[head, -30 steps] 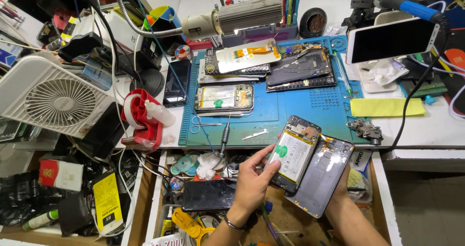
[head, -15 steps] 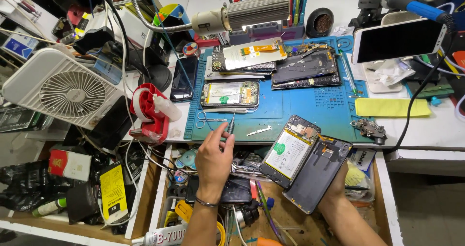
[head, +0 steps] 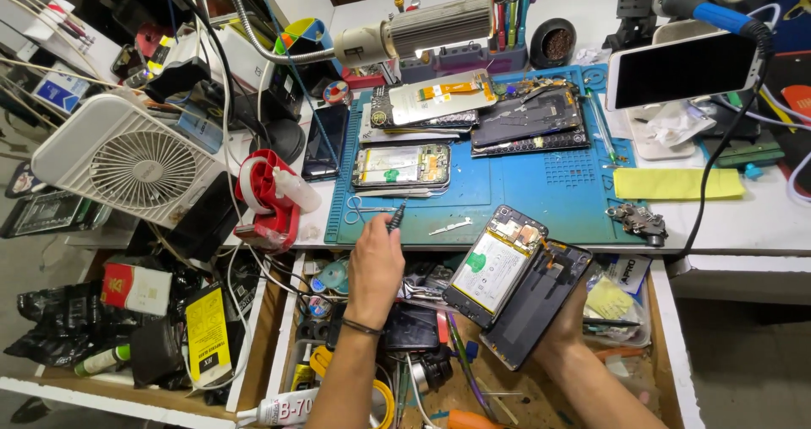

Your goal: The person is repairing a smartphone by inspecting and reassembling internal components like the battery and motherboard.

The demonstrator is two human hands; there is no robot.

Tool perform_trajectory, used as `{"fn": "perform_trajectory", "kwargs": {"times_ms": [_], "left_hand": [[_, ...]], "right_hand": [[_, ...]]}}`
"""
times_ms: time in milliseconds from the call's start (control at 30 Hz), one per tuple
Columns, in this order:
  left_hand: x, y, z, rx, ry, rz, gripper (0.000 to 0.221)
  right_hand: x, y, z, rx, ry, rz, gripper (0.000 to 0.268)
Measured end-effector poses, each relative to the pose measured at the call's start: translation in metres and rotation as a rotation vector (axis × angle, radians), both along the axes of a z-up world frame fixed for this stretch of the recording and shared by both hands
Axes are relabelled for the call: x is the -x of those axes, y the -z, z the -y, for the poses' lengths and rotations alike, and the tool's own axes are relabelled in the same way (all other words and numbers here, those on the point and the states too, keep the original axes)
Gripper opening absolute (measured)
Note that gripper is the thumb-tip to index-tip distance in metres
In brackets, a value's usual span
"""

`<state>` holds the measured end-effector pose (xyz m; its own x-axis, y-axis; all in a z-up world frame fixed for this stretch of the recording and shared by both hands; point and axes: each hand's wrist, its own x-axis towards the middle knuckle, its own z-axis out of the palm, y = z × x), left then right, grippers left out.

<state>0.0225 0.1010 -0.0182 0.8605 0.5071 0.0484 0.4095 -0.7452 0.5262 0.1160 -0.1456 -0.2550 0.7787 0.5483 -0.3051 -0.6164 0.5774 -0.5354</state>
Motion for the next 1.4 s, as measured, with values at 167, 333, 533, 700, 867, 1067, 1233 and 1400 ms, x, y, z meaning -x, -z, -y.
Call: {"fn": "perform_trajectory", "kwargs": {"times_ms": [167,333,533,700,867,1067,1233,1400], "left_hand": [[0.025,-0.081,0.016,0.2,-0.05,0.175,0.027],[0.026,-0.095,-0.007,0.17,-0.086,0.209,0.021],[-0.001,-0.077,-0.016,0.219,-0.111,-0.002,0.021],[-0.013,-0.046,-0.012,0.137,0.143,0.277,0.016],[-0.014,-0.006,0.004,0.018,0.36,0.283,0.022],[-0.028,-0.001,0.011,-0.166,0.374,0.004,0.018],[-0.043,0.011,0.01,-0.04,0.249,-0.09,0.013],[-0.042,-0.002,0.015,-0.007,0.215,-0.142,0.011]], "right_hand": [[0.009,0.011,-0.005,0.003,0.021,-0.014,0.069],[0.005,0.007,-0.012,-0.002,0.014,-0.014,0.07],[0.001,-0.007,0.001,0.005,0.017,-0.006,0.07],[0.003,-0.017,0.012,0.007,0.011,-0.012,0.071],[0.011,-0.019,0.027,0.016,0.023,-0.015,0.071],[0.02,-0.016,0.034,0.029,0.02,-0.02,0.072],[0.023,-0.013,0.044,0.046,0.031,-0.02,0.073],[0.026,-0.009,0.043,0.062,0.019,-0.022,0.073]]}}
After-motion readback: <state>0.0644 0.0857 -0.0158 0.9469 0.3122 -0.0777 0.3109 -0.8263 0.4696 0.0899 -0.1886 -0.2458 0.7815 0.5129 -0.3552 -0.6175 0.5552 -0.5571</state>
